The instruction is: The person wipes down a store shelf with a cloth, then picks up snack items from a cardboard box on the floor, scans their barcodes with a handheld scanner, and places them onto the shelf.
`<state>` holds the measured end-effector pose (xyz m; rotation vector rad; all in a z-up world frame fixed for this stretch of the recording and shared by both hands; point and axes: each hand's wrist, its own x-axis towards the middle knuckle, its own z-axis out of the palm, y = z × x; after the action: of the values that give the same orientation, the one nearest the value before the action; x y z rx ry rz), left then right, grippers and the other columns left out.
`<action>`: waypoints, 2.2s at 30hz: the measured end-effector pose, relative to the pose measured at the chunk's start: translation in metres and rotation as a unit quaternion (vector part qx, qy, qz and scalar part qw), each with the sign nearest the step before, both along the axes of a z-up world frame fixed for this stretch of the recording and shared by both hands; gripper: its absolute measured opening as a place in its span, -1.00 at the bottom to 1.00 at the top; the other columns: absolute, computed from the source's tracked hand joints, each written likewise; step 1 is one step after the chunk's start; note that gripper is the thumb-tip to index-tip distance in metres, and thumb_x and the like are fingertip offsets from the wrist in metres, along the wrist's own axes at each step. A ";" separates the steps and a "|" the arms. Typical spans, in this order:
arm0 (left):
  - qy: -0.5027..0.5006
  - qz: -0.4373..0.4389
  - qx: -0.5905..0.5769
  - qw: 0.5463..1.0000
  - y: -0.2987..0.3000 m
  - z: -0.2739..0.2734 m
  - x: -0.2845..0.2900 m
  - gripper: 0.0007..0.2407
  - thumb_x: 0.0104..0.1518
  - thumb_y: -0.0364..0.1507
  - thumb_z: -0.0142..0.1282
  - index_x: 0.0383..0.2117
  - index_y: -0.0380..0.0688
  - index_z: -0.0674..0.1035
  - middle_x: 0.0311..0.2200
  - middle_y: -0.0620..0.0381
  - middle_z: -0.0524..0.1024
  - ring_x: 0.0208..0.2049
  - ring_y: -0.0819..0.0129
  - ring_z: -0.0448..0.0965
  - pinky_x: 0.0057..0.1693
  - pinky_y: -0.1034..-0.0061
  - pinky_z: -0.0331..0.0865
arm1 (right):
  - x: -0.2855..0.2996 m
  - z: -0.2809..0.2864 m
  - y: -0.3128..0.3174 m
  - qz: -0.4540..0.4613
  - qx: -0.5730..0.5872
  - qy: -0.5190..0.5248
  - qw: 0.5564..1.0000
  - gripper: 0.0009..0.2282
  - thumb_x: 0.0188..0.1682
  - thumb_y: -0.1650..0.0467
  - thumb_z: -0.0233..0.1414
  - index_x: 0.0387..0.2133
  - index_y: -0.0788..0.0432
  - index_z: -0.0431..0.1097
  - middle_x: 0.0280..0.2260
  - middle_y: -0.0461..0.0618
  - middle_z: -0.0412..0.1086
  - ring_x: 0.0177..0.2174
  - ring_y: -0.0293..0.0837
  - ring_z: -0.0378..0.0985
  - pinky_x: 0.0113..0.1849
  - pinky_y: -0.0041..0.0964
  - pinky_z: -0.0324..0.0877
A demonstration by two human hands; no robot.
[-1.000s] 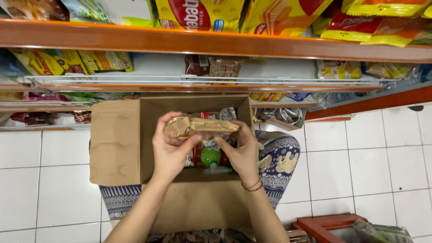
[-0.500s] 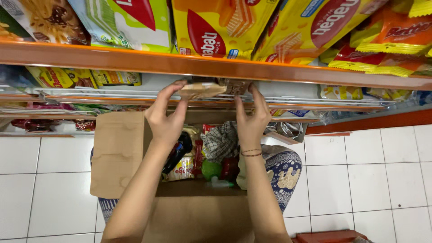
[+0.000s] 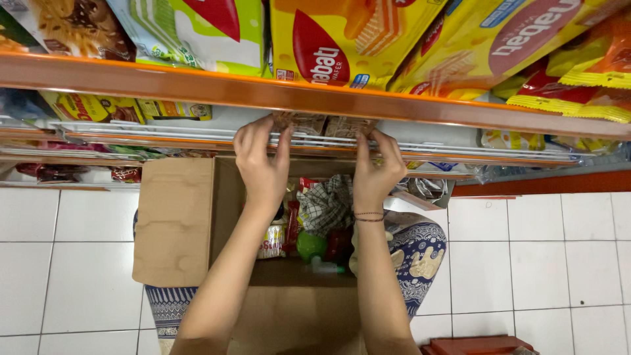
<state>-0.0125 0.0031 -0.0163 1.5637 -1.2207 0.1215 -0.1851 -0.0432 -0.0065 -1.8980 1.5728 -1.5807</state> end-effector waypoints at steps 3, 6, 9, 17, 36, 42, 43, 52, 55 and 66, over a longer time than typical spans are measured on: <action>0.011 0.006 0.002 1.000 -0.003 -0.007 0.000 -0.86 0.21 -0.55 0.27 -0.18 -0.27 0.57 -0.23 0.03 0.62 -0.15 0.16 0.59 0.28 0.13 0.18 | 0.001 -0.001 0.000 -0.005 0.016 -0.014 1.000 -0.89 -0.03 0.54 0.23 -0.25 0.30 0.59 -0.26 0.07 0.59 -0.28 -0.13 0.65 -0.25 -0.31 0.49; 0.013 0.018 0.016 1.000 -0.005 -0.008 0.002 -0.89 0.22 -0.56 0.25 -0.20 -0.24 0.58 -0.23 0.09 0.63 -0.15 0.22 0.59 0.29 0.19 0.10 | 0.003 0.001 0.001 -0.005 0.001 -0.018 1.000 -0.90 -0.01 0.54 0.22 -0.24 0.31 0.58 -0.27 0.07 0.58 -0.27 -0.14 0.65 -0.20 -0.29 0.48; -0.005 0.002 0.044 0.999 -0.004 -0.007 0.003 -0.94 0.22 -0.55 0.23 -0.25 -0.21 0.60 -0.24 0.11 0.63 -0.15 0.23 0.59 0.30 0.19 0.05 | 0.006 0.002 0.002 -0.004 0.000 -0.017 1.000 -0.90 -0.02 0.54 0.23 -0.25 0.32 0.57 -0.29 0.07 0.58 -0.28 -0.12 0.64 -0.17 -0.26 0.48; -0.086 -0.015 0.156 0.984 -0.005 0.002 0.011 -0.92 0.25 -0.47 0.15 -0.29 -0.20 0.65 -0.32 0.06 0.56 -0.14 0.16 0.50 0.27 0.01 0.02 | 0.008 -0.001 -0.003 -0.012 0.025 -0.010 1.000 -0.90 -0.05 0.48 0.25 -0.30 0.29 0.58 -0.30 0.06 0.57 -0.26 -0.09 0.62 -0.14 -0.22 0.47; -0.086 -0.204 0.582 0.782 0.069 -0.151 -0.009 -0.80 0.08 -0.40 0.16 -0.24 -0.21 0.67 -0.12 -0.13 0.59 -0.07 -0.01 0.61 0.01 0.14 0.48 | -0.043 -0.040 0.088 0.109 0.079 0.019 0.991 -0.80 -0.03 0.58 0.23 -0.14 0.29 0.50 -0.18 0.03 0.45 -0.21 -0.16 0.53 -0.14 -0.31 0.47; -0.086 -0.309 0.716 0.620 0.073 -0.347 -0.044 -0.75 0.17 -0.35 0.10 -0.17 -0.26 0.66 -0.08 -0.27 0.61 -0.02 -0.07 0.64 0.07 0.19 0.51 | -0.031 -0.072 0.093 0.156 0.167 -0.036 0.973 -0.81 -0.04 0.56 0.21 -0.15 0.26 0.51 -0.20 0.01 0.47 -0.26 -0.22 0.56 -0.17 -0.35 0.48; -0.126 -0.332 0.721 0.596 0.077 -0.362 -0.049 -0.76 0.18 -0.35 0.08 -0.19 -0.27 0.67 -0.10 -0.27 0.61 -0.03 -0.07 0.65 0.08 0.19 0.52 | -0.030 -0.075 0.093 0.161 0.166 -0.029 0.972 -0.81 -0.04 0.55 0.21 -0.15 0.25 0.52 -0.20 0.00 0.48 -0.25 -0.22 0.57 -0.17 -0.36 0.49; 0.037 -0.134 0.650 0.747 0.093 -0.392 -0.072 -0.82 -0.01 -0.50 0.20 -0.31 -0.32 0.70 -0.25 -0.31 0.65 -0.15 -0.11 0.70 -0.04 0.21 0.58 | -0.031 -0.080 0.092 0.143 0.186 -0.015 0.972 -0.82 -0.07 0.56 0.21 -0.20 0.25 0.52 -0.26 0.00 0.50 -0.30 -0.22 0.58 -0.20 -0.37 0.47; 0.075 -0.114 0.675 0.725 0.091 -0.387 -0.069 -0.79 -0.01 -0.51 0.21 -0.25 -0.33 0.63 -0.25 -0.27 0.64 -0.19 -0.08 0.70 -0.14 0.15 0.60 | -0.030 -0.082 0.092 0.139 0.196 -0.024 0.970 -0.82 -0.08 0.56 0.21 -0.20 0.26 0.52 -0.29 0.00 0.49 -0.33 -0.22 0.55 -0.23 -0.38 0.46; 0.074 -0.121 0.636 0.758 0.063 -0.220 -0.036 -0.70 -0.07 -0.28 0.33 -0.37 -0.30 0.68 -0.30 -0.25 0.63 -0.20 -0.09 0.67 -0.05 0.17 0.56 | -0.036 -0.084 0.088 0.154 0.241 -0.030 0.958 -0.81 -0.06 0.57 0.18 -0.17 0.26 0.52 -0.27 -0.02 0.49 -0.31 -0.25 0.57 -0.23 -0.37 0.48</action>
<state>-0.0482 0.0661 -0.2362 2.4198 -1.4165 -1.2375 -0.2207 0.0450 -0.0908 -1.6983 1.3898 -1.0021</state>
